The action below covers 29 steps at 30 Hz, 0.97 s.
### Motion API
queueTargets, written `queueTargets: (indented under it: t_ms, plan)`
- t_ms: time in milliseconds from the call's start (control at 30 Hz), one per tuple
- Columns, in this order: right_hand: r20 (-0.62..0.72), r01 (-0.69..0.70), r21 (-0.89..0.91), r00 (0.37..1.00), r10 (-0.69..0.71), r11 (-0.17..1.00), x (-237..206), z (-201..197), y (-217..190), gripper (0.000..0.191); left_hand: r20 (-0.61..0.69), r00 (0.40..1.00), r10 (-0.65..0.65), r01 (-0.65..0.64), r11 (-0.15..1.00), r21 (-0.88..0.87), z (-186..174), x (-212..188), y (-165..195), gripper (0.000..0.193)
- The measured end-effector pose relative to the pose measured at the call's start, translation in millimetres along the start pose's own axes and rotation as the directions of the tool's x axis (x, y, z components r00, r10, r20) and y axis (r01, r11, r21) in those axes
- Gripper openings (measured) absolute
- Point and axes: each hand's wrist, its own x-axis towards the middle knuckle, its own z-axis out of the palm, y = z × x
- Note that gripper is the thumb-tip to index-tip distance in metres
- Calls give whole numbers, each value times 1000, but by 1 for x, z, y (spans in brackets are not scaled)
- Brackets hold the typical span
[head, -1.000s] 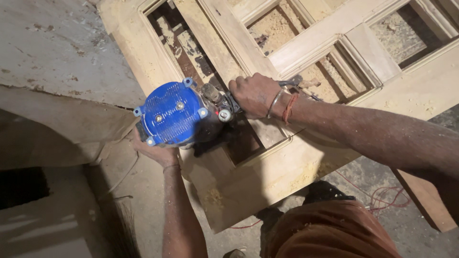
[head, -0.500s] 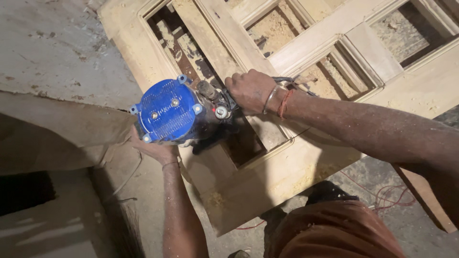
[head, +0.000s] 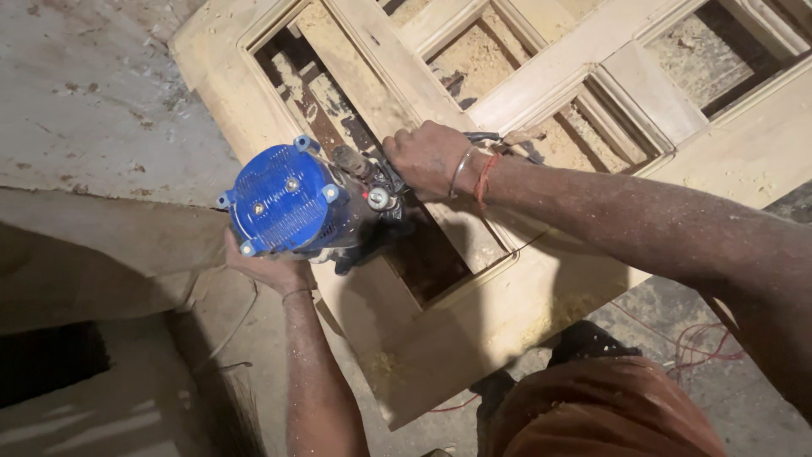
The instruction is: The person uses a handheld electric router to shape the edges of a large wooden door frame lying on the floor. They guide the tool along the frame's perimeter and internal panels, creating grooves and removing material.
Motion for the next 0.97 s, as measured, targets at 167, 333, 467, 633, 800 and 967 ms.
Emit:
queueTargets:
  t_ms: [167,333,467,633,800,967]
  plan:
    - [36,-16,-15,999,16,1000,4,2,0,41,-7,1000,-23,22,1000,-3,1,4,1,29]
    - [24,5,-27,1000,-5,1000,9,0,0,46,-4,1000,-7,7,1000,24,1,6,-8,23]
    - [52,-10,-30,999,12,999,11,-3,-4,47,-35,996,-79,75,990,-123,-4,10,-20,20]
    - [11,-11,-11,1000,11,1000,10,-2,-6,46,-8,998,-57,56,991,-121,-12,5,-45,18]
    - [92,-15,-38,996,18,999,13,-2,-8,44,-21,997,-79,74,983,-168,-20,0,-87,26]
    - [66,8,-39,998,-5,999,13,-1,-7,42,-44,996,76,-74,996,50,-19,-15,-131,39]
